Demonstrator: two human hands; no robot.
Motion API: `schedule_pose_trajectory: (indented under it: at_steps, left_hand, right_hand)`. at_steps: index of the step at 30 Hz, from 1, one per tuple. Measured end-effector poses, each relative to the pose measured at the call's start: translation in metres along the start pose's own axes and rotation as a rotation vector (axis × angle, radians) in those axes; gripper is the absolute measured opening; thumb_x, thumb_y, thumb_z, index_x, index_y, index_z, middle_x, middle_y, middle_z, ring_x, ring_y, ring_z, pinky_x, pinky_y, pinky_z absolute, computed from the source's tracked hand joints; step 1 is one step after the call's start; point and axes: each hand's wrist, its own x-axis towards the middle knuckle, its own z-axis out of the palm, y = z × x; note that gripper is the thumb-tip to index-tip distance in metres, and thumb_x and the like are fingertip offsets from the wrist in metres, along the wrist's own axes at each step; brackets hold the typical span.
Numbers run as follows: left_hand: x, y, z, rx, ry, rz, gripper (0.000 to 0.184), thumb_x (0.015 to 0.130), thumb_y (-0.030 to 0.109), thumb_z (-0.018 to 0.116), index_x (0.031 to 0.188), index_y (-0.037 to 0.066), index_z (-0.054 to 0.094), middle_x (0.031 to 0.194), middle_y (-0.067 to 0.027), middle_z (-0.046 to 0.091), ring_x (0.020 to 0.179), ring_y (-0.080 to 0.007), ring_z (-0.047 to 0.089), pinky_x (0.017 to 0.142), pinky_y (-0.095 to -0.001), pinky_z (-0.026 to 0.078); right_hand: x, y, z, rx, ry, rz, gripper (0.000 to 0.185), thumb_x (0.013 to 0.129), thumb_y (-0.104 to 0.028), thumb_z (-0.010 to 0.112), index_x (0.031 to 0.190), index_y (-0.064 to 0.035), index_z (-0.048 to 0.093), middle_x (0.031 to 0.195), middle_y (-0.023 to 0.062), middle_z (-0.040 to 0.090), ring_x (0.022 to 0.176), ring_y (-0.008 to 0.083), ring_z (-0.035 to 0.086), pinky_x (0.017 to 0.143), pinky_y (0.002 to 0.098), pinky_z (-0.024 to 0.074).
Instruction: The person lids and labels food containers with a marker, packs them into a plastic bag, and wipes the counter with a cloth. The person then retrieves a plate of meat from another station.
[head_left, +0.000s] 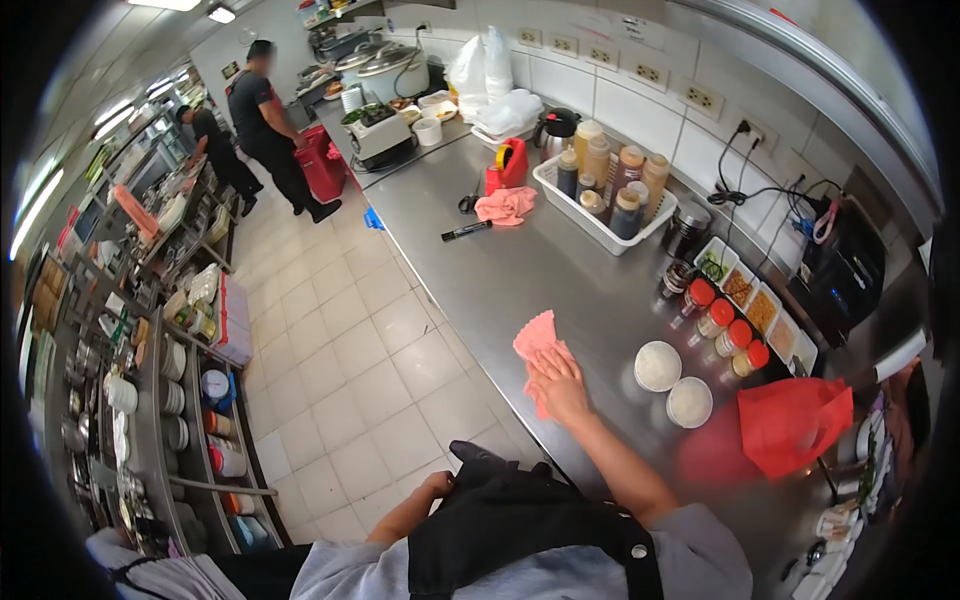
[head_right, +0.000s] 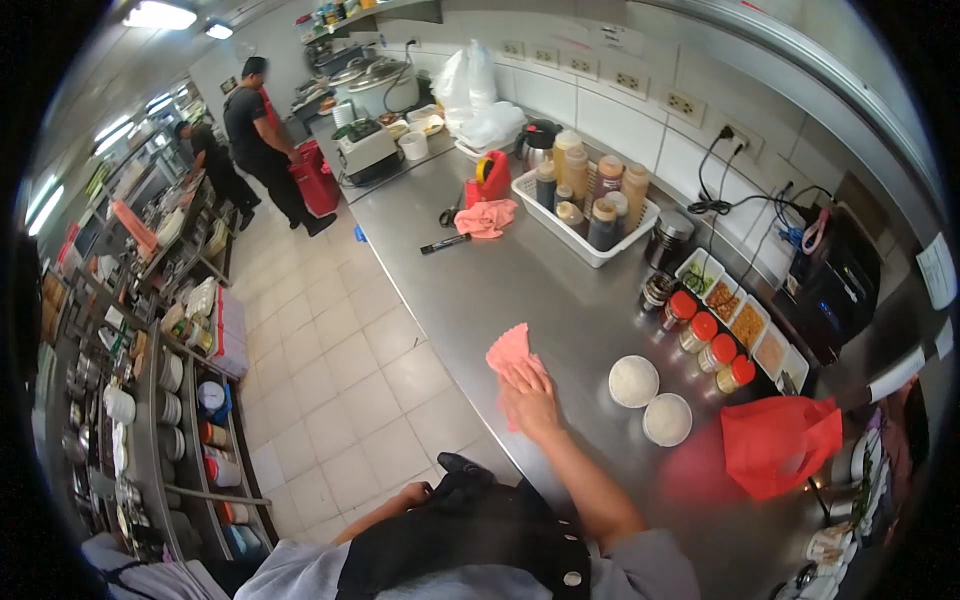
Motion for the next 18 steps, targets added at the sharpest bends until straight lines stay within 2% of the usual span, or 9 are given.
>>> schedule_pose_trajectory:
  at_steps: [3, 4, 7, 8, 10, 11, 13, 16, 18]
  left_hand:
    - [0.004, 0.010, -0.003, 0.011, 0.017, 0.022, 0.034, 0.077, 0.031, 0.059, 0.102, 0.010, 0.068, 0.102, -0.0193, 0.067, 0.100, -0.0347, 0.062, 0.087, -0.0408, 0.049]
    - [0.002, 0.014, -0.006, -0.003, 0.044, 0.018, 0.035, 0.078, 0.031, 0.058, 0.103, 0.010, 0.067, 0.102, -0.0195, 0.067, 0.100, -0.0349, 0.062, 0.087, -0.0408, 0.048]
    - [-0.001, 0.020, -0.003, 0.010, 0.050, 0.024, 0.036, 0.079, 0.032, 0.056, 0.104, 0.008, 0.067, 0.102, -0.0205, 0.066, 0.100, -0.0360, 0.062, 0.087, -0.0416, 0.048]
    - [-0.001, 0.021, -0.005, 0.016, 0.043, 0.009, 0.036, 0.080, 0.032, 0.055, 0.104, 0.007, 0.066, 0.103, -0.0208, 0.066, 0.100, -0.0363, 0.062, 0.087, -0.0417, 0.048]
    - [-0.002, 0.021, -0.003, 0.052, 0.022, 0.025, 0.037, 0.082, 0.031, 0.053, 0.106, 0.006, 0.066, 0.102, -0.0221, 0.066, 0.100, -0.0370, 0.062, 0.087, -0.0427, 0.048]
    - [0.001, 0.016, 0.000, 0.022, 0.044, 0.025, 0.038, 0.081, 0.032, 0.054, 0.106, 0.007, 0.066, 0.101, -0.0221, 0.066, 0.100, -0.0371, 0.062, 0.087, -0.0426, 0.049]
    - [0.004, 0.008, 0.006, 0.023, 0.047, 0.044, 0.038, 0.081, 0.032, 0.054, 0.107, 0.007, 0.066, 0.100, -0.0221, 0.066, 0.100, -0.0373, 0.062, 0.086, -0.0424, 0.049]
    - [0.006, 0.004, 0.001, -0.011, 0.050, 0.075, 0.040, 0.080, 0.036, 0.057, 0.106, 0.008, 0.067, 0.098, -0.0197, 0.068, 0.097, -0.0357, 0.063, 0.085, -0.0411, 0.050]
    - [0.009, 0.007, -0.004, -0.008, 0.021, 0.024, 0.041, 0.079, 0.040, 0.060, 0.107, 0.010, 0.067, 0.098, -0.0164, 0.069, 0.095, -0.0326, 0.065, 0.084, -0.0397, 0.051]
  right_hand:
    - [0.020, 0.041, 0.020, -0.239, 0.129, 0.072, 0.048, 0.090, -0.035, 0.050, 0.131, -0.0103, 0.053, 0.141, 0.0071, 0.045, 0.137, 0.0257, 0.028, 0.113, 0.0466, 0.0168]
    - [0.035, 0.057, 0.028, -0.251, 0.198, 0.161, 0.047, 0.091, -0.034, 0.048, 0.131, -0.0098, 0.052, 0.141, 0.0064, 0.045, 0.137, 0.0255, 0.028, 0.113, 0.0467, 0.0160]
    - [0.078, 0.076, 0.058, -0.225, 0.217, 0.367, 0.045, 0.091, -0.030, 0.047, 0.131, -0.0095, 0.052, 0.139, 0.0060, 0.047, 0.137, 0.0261, 0.028, 0.113, 0.0469, 0.0161]
    - [0.089, 0.087, 0.094, -0.379, 0.016, 0.242, 0.050, 0.091, -0.033, 0.047, 0.135, -0.0095, 0.047, 0.142, 0.0058, 0.042, 0.138, 0.0248, 0.026, 0.114, 0.0452, 0.0151]
    - [0.099, 0.053, 0.070, -0.473, -0.297, 0.043, 0.052, 0.091, -0.034, 0.046, 0.138, -0.0124, 0.044, 0.146, 0.0058, 0.037, 0.139, 0.0235, 0.026, 0.114, 0.0432, 0.0149]
    - [0.103, 0.007, 0.026, -0.411, -0.404, -0.029, 0.050, 0.091, -0.032, 0.046, 0.138, -0.0153, 0.045, 0.147, 0.0059, 0.037, 0.139, 0.0236, 0.026, 0.114, 0.0429, 0.0156]
    - [0.081, -0.012, 0.070, 0.135, -0.174, 0.049, 0.052, 0.088, -0.031, 0.052, 0.138, -0.0207, 0.045, 0.144, 0.0073, 0.040, 0.138, 0.0239, 0.028, 0.112, 0.0412, 0.0201]
    - [0.048, -0.045, 0.061, 0.193, -0.243, 0.022, 0.052, 0.084, -0.023, 0.060, 0.135, -0.0229, 0.049, 0.143, 0.0081, 0.041, 0.138, 0.0231, 0.025, 0.110, 0.0408, 0.0243]
    - [0.036, -0.053, 0.057, 0.588, -0.095, 0.074, 0.044, 0.081, -0.020, 0.067, 0.124, -0.0187, 0.060, 0.130, 0.0075, 0.054, 0.121, 0.0217, 0.047, 0.099, 0.0374, 0.0404]
